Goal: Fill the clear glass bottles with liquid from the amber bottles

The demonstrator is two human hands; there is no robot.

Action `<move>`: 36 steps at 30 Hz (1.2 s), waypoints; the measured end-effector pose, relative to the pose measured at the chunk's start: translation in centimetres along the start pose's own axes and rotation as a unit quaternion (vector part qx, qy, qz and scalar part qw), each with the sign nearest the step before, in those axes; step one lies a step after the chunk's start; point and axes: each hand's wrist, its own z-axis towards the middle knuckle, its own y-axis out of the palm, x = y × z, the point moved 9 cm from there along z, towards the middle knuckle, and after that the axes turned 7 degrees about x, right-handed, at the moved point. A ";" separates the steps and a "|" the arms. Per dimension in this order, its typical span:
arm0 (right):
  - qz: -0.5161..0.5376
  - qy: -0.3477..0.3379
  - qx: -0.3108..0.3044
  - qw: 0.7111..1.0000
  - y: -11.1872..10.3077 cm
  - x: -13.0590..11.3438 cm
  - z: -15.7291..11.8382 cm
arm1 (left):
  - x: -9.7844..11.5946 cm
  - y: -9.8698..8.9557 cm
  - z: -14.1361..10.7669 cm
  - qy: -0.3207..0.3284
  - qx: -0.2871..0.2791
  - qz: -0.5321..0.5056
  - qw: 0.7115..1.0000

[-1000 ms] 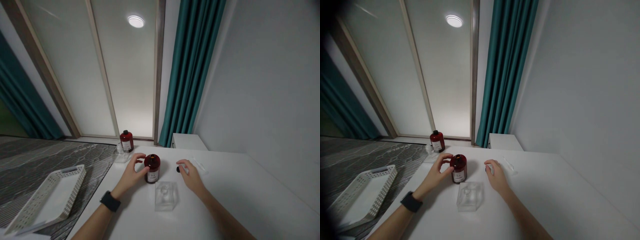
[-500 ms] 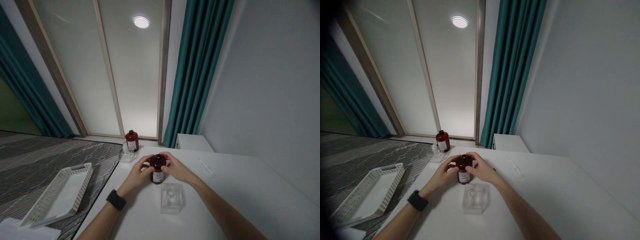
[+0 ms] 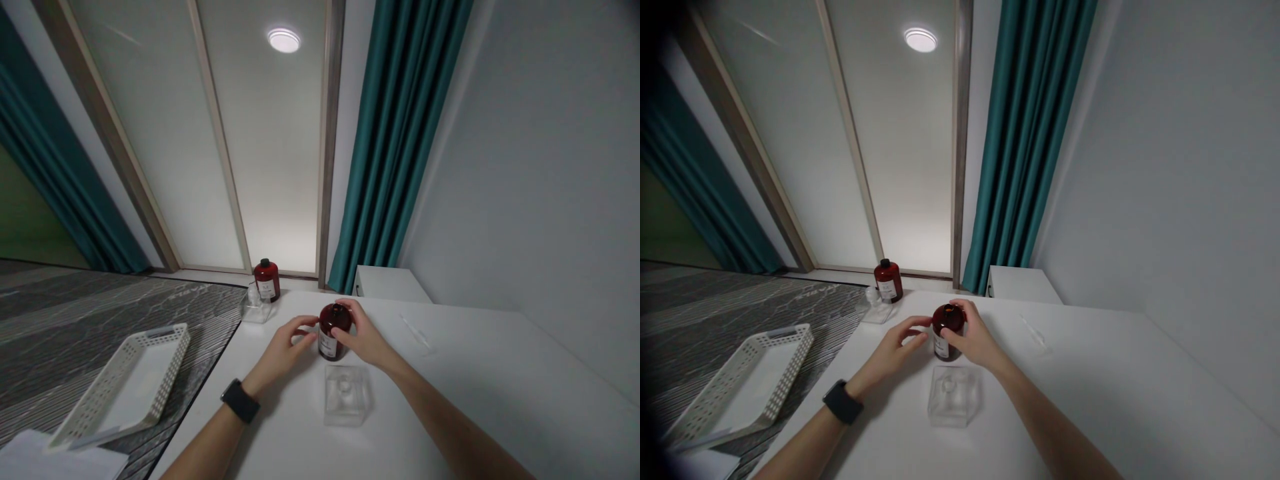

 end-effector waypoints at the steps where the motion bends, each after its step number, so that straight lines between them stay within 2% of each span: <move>1: -0.006 0.001 0.008 1.000 -0.4 0.1 -0.1 | 0.4 -0.2 -0.1 0.008 0.001 0.022 1.000; 4: -0.016 0.008 0.026 1.000 -1.4 0.4 -0.5 | 1.7 -0.2 -0.3 0.033 -0.037 0.065 0.997; 9: -0.031 0.019 0.047 0.998 -2.4 0.4 -1.4 | 3.4 1.8 -2.2 0.080 -0.207 0.084 0.972; 12: -0.034 0.021 0.064 0.997 -2.8 0.3 -1.7 | 3.9 2.8 -3.4 0.086 -0.254 0.117 0.956; 16: -0.040 0.031 0.095 0.994 -3.3 0.5 -1.7 | 3.9 4.4 -4.9 0.063 -0.302 0.197 0.931; 19: -0.042 0.042 0.099 0.993 -3.6 0.7 -1.9 | 3.7 4.8 -5.4 0.037 -0.316 0.209 0.925; 22: -0.036 0.055 0.076 0.995 -3.8 0.7 -2.3 | 3.3 4.4 -5.4 0.020 -0.317 0.175 0.932; 26: -0.012 0.059 0.013 0.998 -4.4 0.5 -3.0 | 2.3 2.6 -4.6 0.005 -0.296 0.159 0.942; 31: 0.080 0.070 -0.114 0.988 -4.3 -0.3 -4.4 | 0.4 1.0 -3.8 -0.009 -0.276 0.150 0.949; 36: 0.117 0.089 -0.140 0.979 -4.2 -1.1 -6.0 | -0.7 0.8 -3.8 -0.004 -0.264 0.146 0.953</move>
